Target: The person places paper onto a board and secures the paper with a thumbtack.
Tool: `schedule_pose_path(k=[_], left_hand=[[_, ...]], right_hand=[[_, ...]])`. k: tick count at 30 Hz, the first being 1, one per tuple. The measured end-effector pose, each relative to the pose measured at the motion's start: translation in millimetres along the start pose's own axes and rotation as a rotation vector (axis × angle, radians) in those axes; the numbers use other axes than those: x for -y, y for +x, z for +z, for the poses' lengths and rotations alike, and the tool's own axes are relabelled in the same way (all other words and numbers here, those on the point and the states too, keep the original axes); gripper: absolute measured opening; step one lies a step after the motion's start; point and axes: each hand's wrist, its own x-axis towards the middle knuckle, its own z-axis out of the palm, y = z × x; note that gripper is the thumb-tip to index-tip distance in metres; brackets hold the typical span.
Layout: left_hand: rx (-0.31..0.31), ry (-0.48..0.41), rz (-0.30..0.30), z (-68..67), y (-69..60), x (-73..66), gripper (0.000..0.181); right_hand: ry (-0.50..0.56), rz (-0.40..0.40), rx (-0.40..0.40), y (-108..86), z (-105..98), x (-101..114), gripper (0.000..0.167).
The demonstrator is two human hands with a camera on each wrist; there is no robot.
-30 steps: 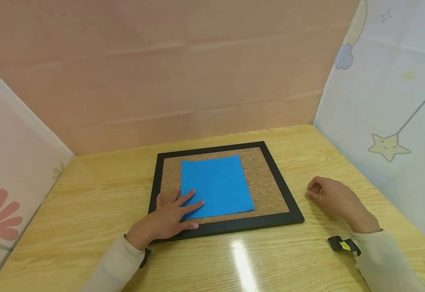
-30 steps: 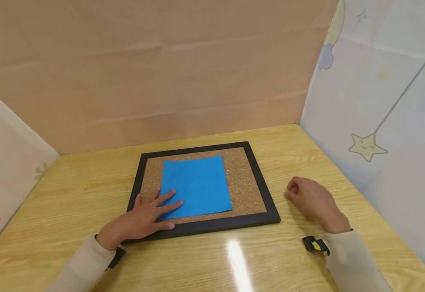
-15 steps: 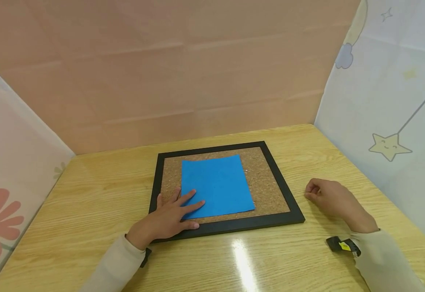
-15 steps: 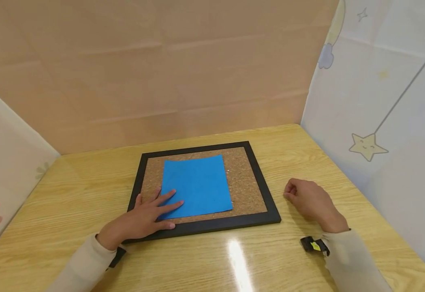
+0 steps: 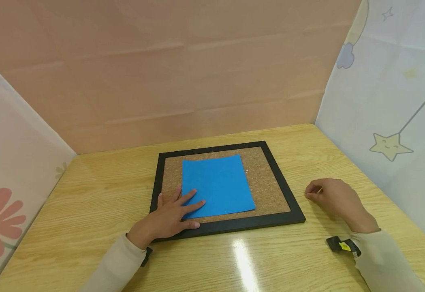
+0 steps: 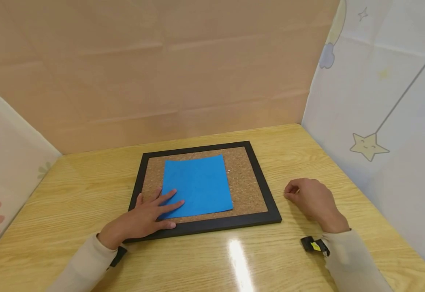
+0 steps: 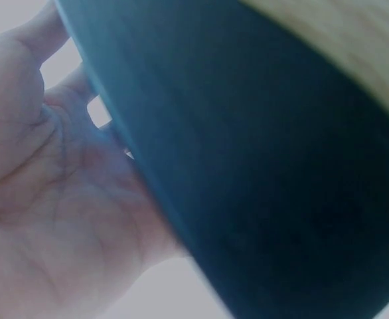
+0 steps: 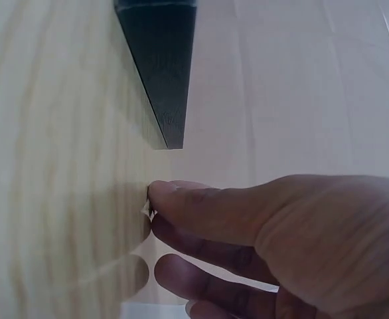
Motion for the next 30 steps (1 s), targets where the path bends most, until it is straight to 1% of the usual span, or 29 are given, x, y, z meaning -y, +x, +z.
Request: schedule_pose_path(k=[5,9,11,15,18,24,30], left_hand=[[-0.003,0.001,0.008,0.8,0.4,0.5,0.062],[-0.002,0.002,0.006,1.4,0.7,1.1,0.062],[-0.001,0.004,0.003,1.7,0.9,1.2,0.062],[0.0,0.004,0.0,2.1,1.0,1.5,0.062],[0.0,0.001,-0.002,2.3,0.8,1.3,0.062],[0.002,0.008,-0.007,2.9,0.8,0.9,0.062],[0.004,0.004,-0.011,2.9,1.3,-0.1,0.062]], right_hand=[[0.004,0.018,0.01,-0.5,0.7,-0.8,0.006],[0.034,0.025,0.014,1.0,1.5,-3.2,0.007],[0.062,0.035,0.012,2.6,1.4,-5.0,0.012],[0.139,0.081,0.01,6.6,1.1,-11.7,0.027],[0.195,0.11,0.036,9.2,2.0,-19.8,0.035],[0.286,0.113,0.106,12.1,6.0,-36.0,0.035],[0.308,0.116,0.114,13.6,9.2,-41.2,0.038]])
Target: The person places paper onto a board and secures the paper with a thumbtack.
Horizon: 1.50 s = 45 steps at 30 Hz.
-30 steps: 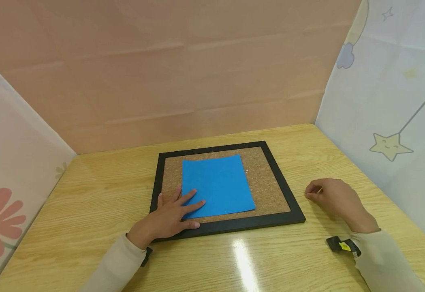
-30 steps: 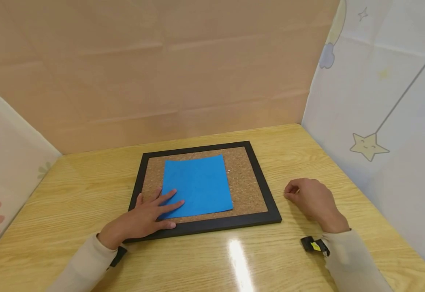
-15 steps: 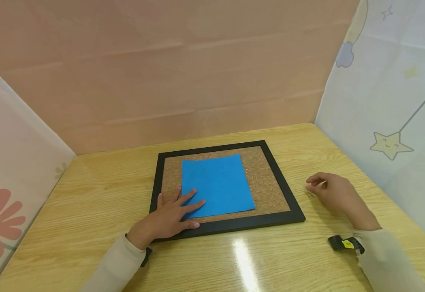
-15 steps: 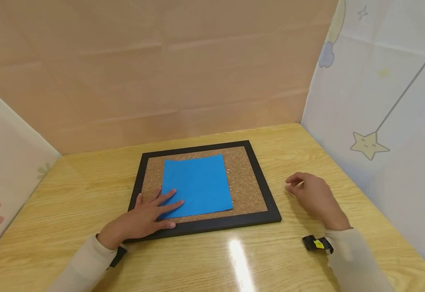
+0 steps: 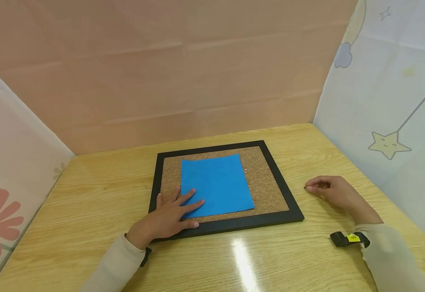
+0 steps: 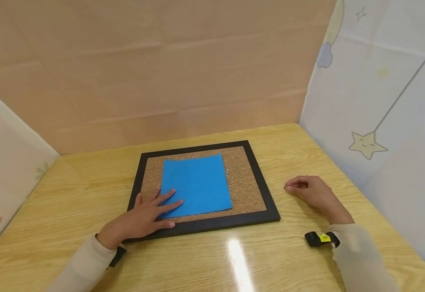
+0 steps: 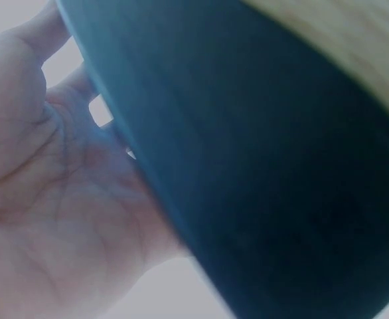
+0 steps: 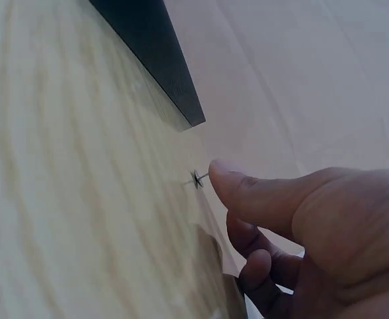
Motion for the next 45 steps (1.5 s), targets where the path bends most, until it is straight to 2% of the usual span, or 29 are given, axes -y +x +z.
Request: schedule_pose_path(k=[11,18,23,28,32,35,45], left_hand=[[-0.007,0.002,0.005,-0.8,-1.0,-1.3,0.063],[-0.01,0.01,0.007,-0.2,-0.9,-0.9,0.063],[-0.007,0.011,0.005,1.2,-1.0,-0.4,0.063],[-0.006,0.01,0.003,1.5,-1.2,0.1,0.063],[-0.009,0.012,0.008,1.5,-1.2,-0.1,0.063],[-0.006,0.013,0.01,1.0,-1.2,-0.8,0.063],[0.006,0.01,0.005,-1.6,-2.2,-1.2,0.063]], right_hand=[[-0.042,-0.032,-0.034,3.5,4.8,1.0,0.03],[-0.046,-0.027,-0.036,2.9,5.0,1.7,0.033],[0.044,0.01,-0.085,2.4,6.3,3.7,0.042],[0.206,0.016,-0.105,2.1,7.2,4.7,0.047],[0.415,-0.028,-0.098,2.6,9.2,4.2,0.04],[0.496,-0.055,-0.098,2.8,10.5,3.3,0.032],[0.489,-0.056,-0.088,1.9,10.7,4.5,0.034]])
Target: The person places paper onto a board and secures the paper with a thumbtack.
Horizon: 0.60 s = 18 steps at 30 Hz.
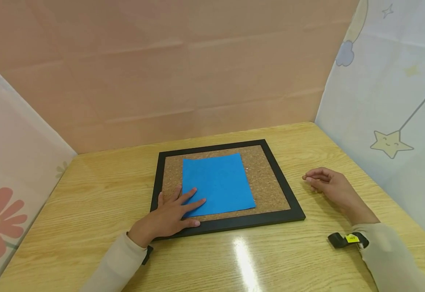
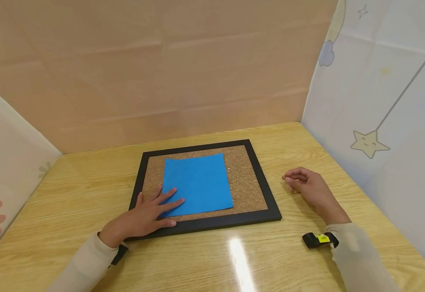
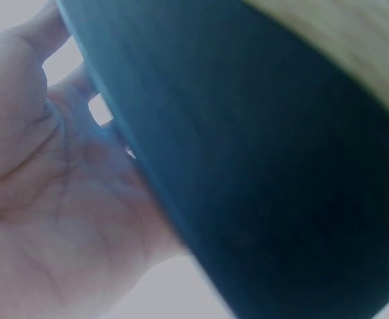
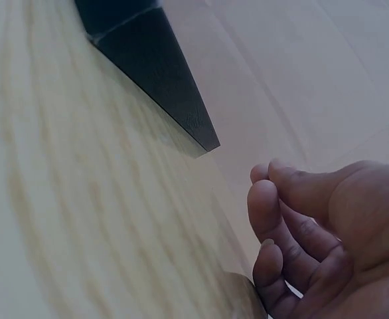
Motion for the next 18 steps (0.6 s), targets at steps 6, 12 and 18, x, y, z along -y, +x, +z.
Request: schedule_pose_path(k=[6,12,18], left_hand=[[0.002,-0.008,-0.004,0.3,-0.3,0.1,0.063],[0.003,-0.008,-0.003,0.9,-0.2,1.9,0.063],[0.001,-0.001,0.001,1.5,0.6,2.1,0.063]], right_hand=[[-0.04,0.016,0.008,0.5,0.1,0.7,0.045],[-0.092,0.017,0.006,0.0,-1.3,0.3,0.049],[-0.09,-0.014,0.002,0.6,-2.1,-0.6,0.044]])
